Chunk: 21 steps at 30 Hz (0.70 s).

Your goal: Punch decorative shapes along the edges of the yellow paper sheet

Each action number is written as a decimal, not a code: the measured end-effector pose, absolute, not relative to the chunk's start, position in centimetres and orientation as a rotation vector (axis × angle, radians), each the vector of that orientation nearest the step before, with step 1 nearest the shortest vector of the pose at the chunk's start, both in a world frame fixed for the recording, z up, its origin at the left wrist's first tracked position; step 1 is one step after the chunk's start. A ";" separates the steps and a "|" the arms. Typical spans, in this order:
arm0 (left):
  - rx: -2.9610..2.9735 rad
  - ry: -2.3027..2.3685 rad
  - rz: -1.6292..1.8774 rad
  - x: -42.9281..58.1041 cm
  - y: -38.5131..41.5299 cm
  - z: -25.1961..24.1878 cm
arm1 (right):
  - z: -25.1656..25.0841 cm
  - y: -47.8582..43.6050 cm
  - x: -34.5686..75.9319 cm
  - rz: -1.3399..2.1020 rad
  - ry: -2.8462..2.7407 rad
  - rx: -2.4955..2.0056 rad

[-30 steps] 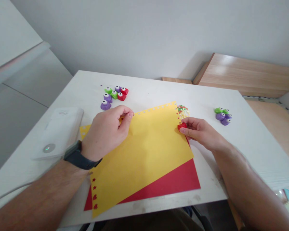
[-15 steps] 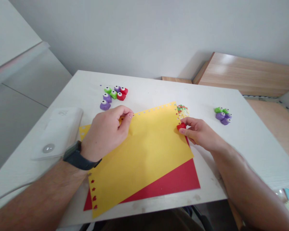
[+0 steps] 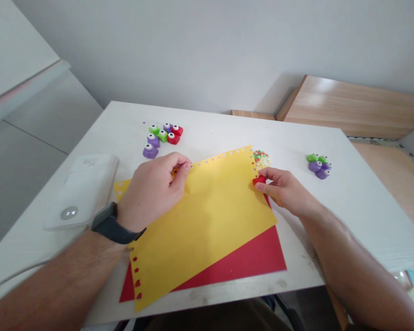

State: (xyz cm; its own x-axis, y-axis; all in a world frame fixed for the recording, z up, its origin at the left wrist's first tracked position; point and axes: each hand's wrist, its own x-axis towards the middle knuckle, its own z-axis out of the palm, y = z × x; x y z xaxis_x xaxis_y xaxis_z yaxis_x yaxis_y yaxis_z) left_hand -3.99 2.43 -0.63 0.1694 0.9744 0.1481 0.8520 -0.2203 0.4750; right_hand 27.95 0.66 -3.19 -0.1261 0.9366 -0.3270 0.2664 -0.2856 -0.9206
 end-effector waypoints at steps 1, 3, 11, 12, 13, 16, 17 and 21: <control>2.163 1.755 0.619 -4.0 2.5 -0.6 | -3.0 0.7 27.9 1.436 -1.354 -1.549; 2.159 1.760 0.620 -4.1 2.5 -0.7 | -2.6 0.7 27.8 1.418 -1.356 -1.548; 2.150 1.765 0.595 -4.3 2.6 -0.7 | -1.7 0.5 28.3 1.456 -1.423 -1.515; 2.148 1.764 0.588 -4.3 2.6 -0.7 | -1.7 0.5 28.4 1.451 -1.431 -1.516; 2.147 1.764 0.582 -4.3 2.6 -0.6 | -1.6 0.5 28.5 1.443 -1.438 -1.517; 2.152 1.752 0.566 -4.2 2.6 -0.6 | -1.4 0.5 28.7 1.428 -1.449 -1.516; 2.154 1.749 0.565 -4.2 2.6 -0.6 | -1.4 0.6 28.7 1.432 -1.451 -1.515; 2.141 1.764 0.565 -4.1 2.7 -0.7 | -1.7 0.6 28.7 1.493 -1.442 -1.488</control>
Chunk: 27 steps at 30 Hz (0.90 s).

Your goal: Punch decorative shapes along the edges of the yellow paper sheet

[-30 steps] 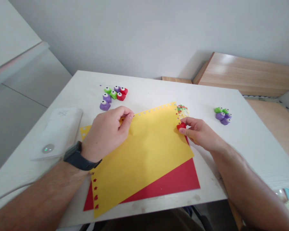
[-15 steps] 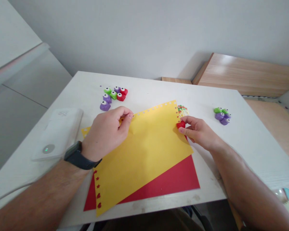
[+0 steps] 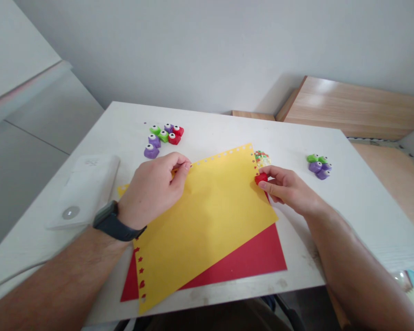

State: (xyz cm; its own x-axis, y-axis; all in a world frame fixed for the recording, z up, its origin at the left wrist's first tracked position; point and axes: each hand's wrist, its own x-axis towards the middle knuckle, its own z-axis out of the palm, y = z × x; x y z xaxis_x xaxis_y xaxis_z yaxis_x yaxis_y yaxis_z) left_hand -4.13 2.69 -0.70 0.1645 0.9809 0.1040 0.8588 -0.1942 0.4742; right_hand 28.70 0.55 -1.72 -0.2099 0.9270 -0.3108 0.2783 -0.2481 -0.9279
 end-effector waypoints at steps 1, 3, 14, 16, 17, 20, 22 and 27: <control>2.136 1.769 0.564 -4.1 2.7 -0.6 | -1.9 0.5 28.7 1.505 -1.440 -1.481; 2.133 1.763 0.553 -4.1 2.6 -0.5 | -2.1 0.5 28.7 1.508 -1.439 -1.473; 2.135 1.761 0.535 -4.1 2.4 -0.2 | -1.7 0.6 28.8 1.480 -1.398 -1.483; 2.135 1.754 0.534 -4.1 2.4 -0.2 | -1.7 0.7 28.8 1.471 -1.404 -1.481; 2.134 1.751 0.537 -4.1 2.4 -0.2 | -1.7 0.7 28.8 1.469 -1.407 -1.480; 2.140 1.748 0.535 -4.1 2.4 -0.2 | -1.6 0.8 28.8 1.469 -1.416 -1.479; 2.140 1.748 0.537 -4.1 2.4 -0.2 | -1.6 0.8 28.8 1.470 -1.416 -1.482; 2.139 1.752 0.550 -4.2 2.6 -0.4 | -1.4 0.9 28.8 1.457 -1.411 -1.508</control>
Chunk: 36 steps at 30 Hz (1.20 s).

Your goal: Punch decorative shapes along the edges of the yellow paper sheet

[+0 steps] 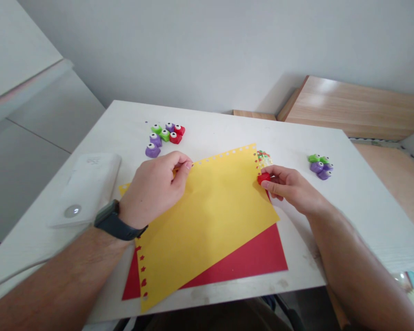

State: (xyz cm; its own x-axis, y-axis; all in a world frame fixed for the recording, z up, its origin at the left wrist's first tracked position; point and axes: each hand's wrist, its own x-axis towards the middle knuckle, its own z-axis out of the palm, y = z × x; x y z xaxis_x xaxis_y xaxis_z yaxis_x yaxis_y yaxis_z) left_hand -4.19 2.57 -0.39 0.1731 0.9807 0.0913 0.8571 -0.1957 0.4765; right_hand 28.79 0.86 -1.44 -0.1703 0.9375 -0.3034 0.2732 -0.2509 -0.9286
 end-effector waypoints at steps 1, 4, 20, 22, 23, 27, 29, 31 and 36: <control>2.139 1.756 0.552 -4.2 2.6 -0.4 | -1.4 0.9 28.8 1.453 -1.410 -1.512; 2.143 1.746 0.545 -4.3 2.5 -0.4 | -1.2 0.8 28.7 1.450 -1.412 -1.516; 2.133 1.748 0.525 -4.2 2.5 -0.3 | -1.4 0.8 28.9 1.456 -1.414 -1.490; 2.131 1.748 0.527 -4.2 2.5 -0.3 | -1.5 0.8 28.8 1.475 -1.406 -1.480; 2.129 1.750 0.527 -4.2 2.5 -0.3 | -1.6 0.8 28.8 1.490 -1.398 -1.474; 2.126 1.750 0.526 -4.2 2.5 -0.3 | -1.6 0.8 28.5 1.508 -1.377 -1.472; 2.131 1.746 0.525 -4.2 2.5 -0.3 | -1.6 0.8 28.7 1.474 -1.387 -1.481; 2.135 1.739 0.523 -4.2 2.5 -0.4 | -1.6 0.8 29.0 1.444 -1.402 -1.484; 2.138 1.743 0.527 -4.3 2.5 -0.4 | -1.7 0.8 29.5 1.435 -1.409 -1.508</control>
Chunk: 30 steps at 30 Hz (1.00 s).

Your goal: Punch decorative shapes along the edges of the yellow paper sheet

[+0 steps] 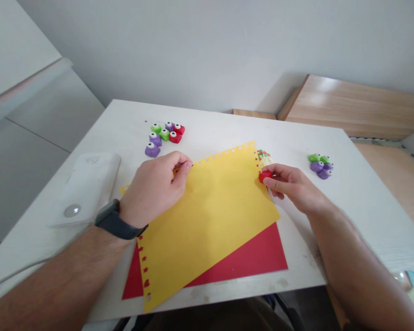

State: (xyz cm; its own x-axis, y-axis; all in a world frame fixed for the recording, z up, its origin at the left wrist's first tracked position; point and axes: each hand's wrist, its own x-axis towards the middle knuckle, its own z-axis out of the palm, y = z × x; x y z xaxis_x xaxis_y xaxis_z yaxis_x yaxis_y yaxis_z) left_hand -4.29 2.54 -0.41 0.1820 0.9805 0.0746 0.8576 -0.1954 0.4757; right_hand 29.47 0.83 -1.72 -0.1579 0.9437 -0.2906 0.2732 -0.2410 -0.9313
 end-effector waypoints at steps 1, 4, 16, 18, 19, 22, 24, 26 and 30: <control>2.137 1.743 0.527 -4.3 2.5 -0.4 | -1.6 0.8 29.4 1.436 -1.407 -1.508; 2.133 1.745 0.529 -4.2 2.5 -0.4 | -1.3 0.8 29.1 1.450 -1.396 -1.505; 2.130 1.744 0.534 -4.1 2.4 -0.1 | -1.9 0.7 29.1 1.553 -1.397 -1.419; 2.120 1.741 0.538 -4.0 2.3 0.1 | -1.9 0.7 29.1 1.541 -1.396 -1.421; 2.115 1.743 0.546 -4.0 2.2 0.1 | -1.9 0.7 29.0 1.534 -1.395 -1.426; 2.113 1.737 0.557 -4.0 2.3 0.1 | -1.8 0.8 28.8 1.503 -1.400 -1.447; 2.122 1.737 0.565 -4.0 2.3 -0.1 | -1.7 0.8 28.6 1.484 -1.414 -1.463; 2.128 1.744 0.579 -4.1 2.5 -0.3 | -1.7 0.8 28.4 1.476 -1.433 -1.475; 2.135 1.743 0.606 -4.1 2.6 -0.6 | -1.8 0.8 28.3 1.483 -1.456 -1.506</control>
